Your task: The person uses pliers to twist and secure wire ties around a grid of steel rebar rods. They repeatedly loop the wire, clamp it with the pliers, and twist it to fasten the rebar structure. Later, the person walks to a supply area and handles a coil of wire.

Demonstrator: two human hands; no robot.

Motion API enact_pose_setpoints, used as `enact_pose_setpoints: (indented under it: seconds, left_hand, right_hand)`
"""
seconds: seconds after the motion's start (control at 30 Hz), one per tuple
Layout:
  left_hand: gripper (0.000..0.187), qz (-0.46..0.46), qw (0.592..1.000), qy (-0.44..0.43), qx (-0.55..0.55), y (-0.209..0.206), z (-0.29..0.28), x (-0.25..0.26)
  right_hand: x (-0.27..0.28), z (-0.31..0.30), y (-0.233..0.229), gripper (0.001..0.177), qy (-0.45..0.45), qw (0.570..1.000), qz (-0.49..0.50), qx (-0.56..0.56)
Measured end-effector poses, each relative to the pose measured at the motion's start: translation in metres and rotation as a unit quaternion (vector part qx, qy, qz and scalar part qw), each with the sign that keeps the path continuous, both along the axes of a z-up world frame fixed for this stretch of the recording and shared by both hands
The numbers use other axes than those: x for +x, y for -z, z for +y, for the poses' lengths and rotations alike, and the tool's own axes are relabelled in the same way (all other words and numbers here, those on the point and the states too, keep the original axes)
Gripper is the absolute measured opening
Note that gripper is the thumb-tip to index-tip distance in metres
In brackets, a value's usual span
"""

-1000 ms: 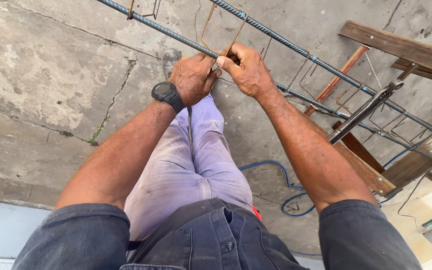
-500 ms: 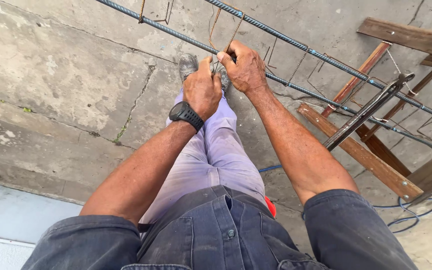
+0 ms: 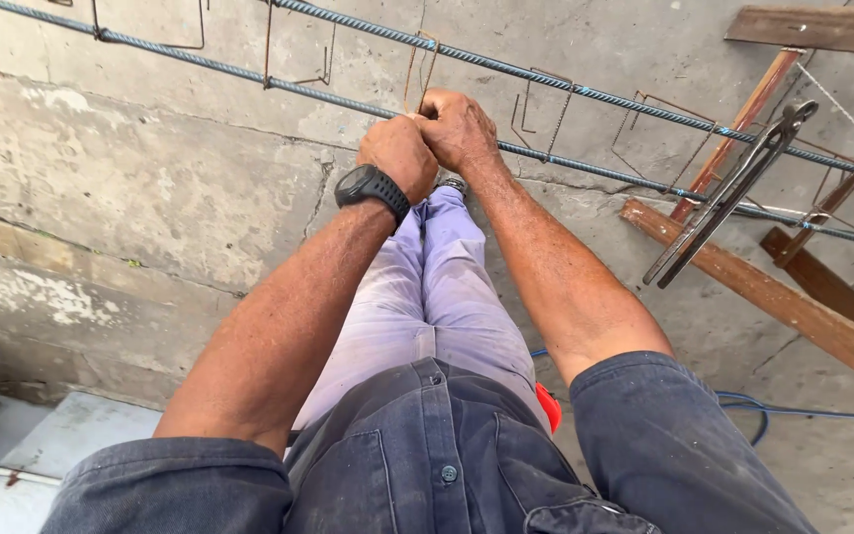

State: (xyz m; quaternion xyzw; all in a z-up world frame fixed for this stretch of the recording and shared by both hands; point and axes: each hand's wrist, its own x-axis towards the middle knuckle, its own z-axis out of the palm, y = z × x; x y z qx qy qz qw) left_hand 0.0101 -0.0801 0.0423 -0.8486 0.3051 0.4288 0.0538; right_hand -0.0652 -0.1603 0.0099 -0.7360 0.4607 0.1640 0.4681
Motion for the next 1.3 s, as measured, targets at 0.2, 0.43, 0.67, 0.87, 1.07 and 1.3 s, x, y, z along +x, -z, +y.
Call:
enact_pose_setpoints:
  seconds: [0.2,0.43,0.67,0.87,1.07,1.3]
  left_hand:
    - [0.025,0.016,0.998,-0.063,0.017,0.017,0.005,0.007]
    - [0.020,0.094,0.984,-0.153,-0.009,0.059,0.020,0.036]
    - [0.021,0.421,0.748,-0.509,-0.060,0.016,0.040,0.043]
    - [0.033,0.556,0.556,-0.603,-0.135,0.012,0.065,0.032]
    - [0.036,0.620,0.387,-0.647,-0.220,0.034,0.077,0.004]
    - [0.029,0.648,0.428,-0.596,-0.206,0.062,0.095,0.016]
  right_hand:
    - [0.002,0.003,0.004,0.018,0.009,1.000,0.005,0.003]
    - [0.000,0.002,0.003,0.026,0.005,1.000,-0.005,-0.002]
    - [0.001,-0.009,-0.017,0.021,0.022,0.998,-0.009,0.061]
    - [0.008,-0.007,-0.017,0.024,0.024,0.997,-0.017,0.070]
    - [0.009,-0.010,-0.018,0.023,0.010,0.998,-0.007,0.059]
    - [-0.017,0.005,-0.037,0.037,0.018,0.970,-0.203,-0.129]
